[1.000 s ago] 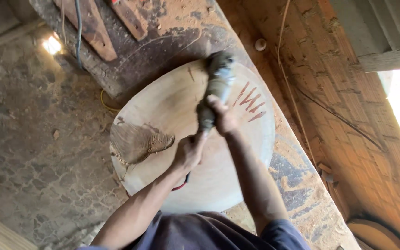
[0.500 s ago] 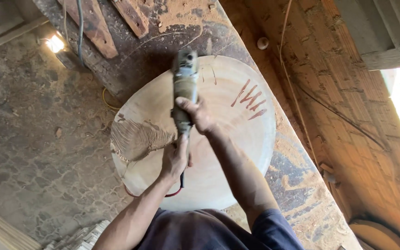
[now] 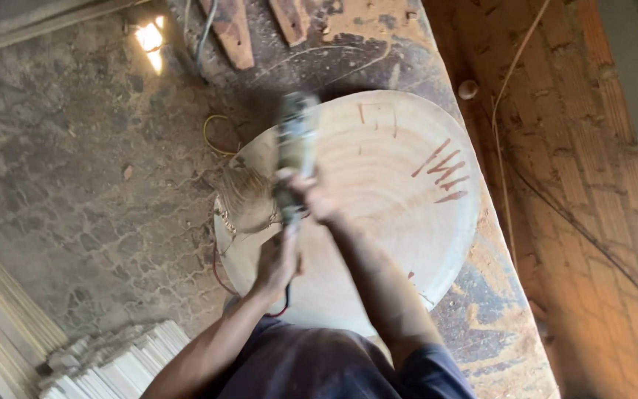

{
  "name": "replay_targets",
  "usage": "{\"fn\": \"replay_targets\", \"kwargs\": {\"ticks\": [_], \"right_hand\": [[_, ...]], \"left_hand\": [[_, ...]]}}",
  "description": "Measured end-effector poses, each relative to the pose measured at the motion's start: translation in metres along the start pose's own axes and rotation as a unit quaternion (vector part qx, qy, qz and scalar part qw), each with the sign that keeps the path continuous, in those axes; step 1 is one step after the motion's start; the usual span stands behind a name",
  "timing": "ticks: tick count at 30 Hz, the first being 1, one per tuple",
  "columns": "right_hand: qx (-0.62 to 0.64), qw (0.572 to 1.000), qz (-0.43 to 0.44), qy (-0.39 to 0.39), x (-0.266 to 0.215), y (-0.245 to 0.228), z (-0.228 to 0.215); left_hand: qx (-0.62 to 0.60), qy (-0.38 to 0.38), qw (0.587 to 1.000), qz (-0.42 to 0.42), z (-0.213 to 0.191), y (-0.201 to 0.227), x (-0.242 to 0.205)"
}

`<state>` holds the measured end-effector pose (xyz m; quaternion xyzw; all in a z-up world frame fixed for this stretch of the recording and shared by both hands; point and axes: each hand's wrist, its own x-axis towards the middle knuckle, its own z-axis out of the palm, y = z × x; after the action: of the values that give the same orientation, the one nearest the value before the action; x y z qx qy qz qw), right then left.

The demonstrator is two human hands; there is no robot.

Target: The recorder is sanding a large circular wood slab with an angle grinder fitted with a sanding disc, applying glue to cracks, and filling them with sawdust.

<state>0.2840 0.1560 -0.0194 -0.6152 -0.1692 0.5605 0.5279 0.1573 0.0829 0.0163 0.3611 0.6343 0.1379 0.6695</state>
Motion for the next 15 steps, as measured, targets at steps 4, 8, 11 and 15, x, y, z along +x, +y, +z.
{"fn": "replay_targets", "kwargs": {"ticks": [4,8,11,15], "right_hand": [[-0.138,0.98,-0.017,-0.144,-0.016,0.024,0.032],[-0.189,0.962,0.117,-0.159,-0.016,-0.001,0.03],[-0.005,0.996,0.072,-0.054,0.001,-0.004,-0.002],[0.056,0.996,0.039,0.051,0.013,-0.031,-0.05]], "left_hand": [[-0.066,0.051,0.996,-0.016,-0.043,-0.047,-0.017],[-0.016,-0.002,1.0,-0.02,-0.045,-0.042,-0.01],[0.049,0.05,0.997,-0.014,-0.002,0.015,-0.002],[0.126,-0.035,0.991,0.002,0.028,0.037,0.029]]}}
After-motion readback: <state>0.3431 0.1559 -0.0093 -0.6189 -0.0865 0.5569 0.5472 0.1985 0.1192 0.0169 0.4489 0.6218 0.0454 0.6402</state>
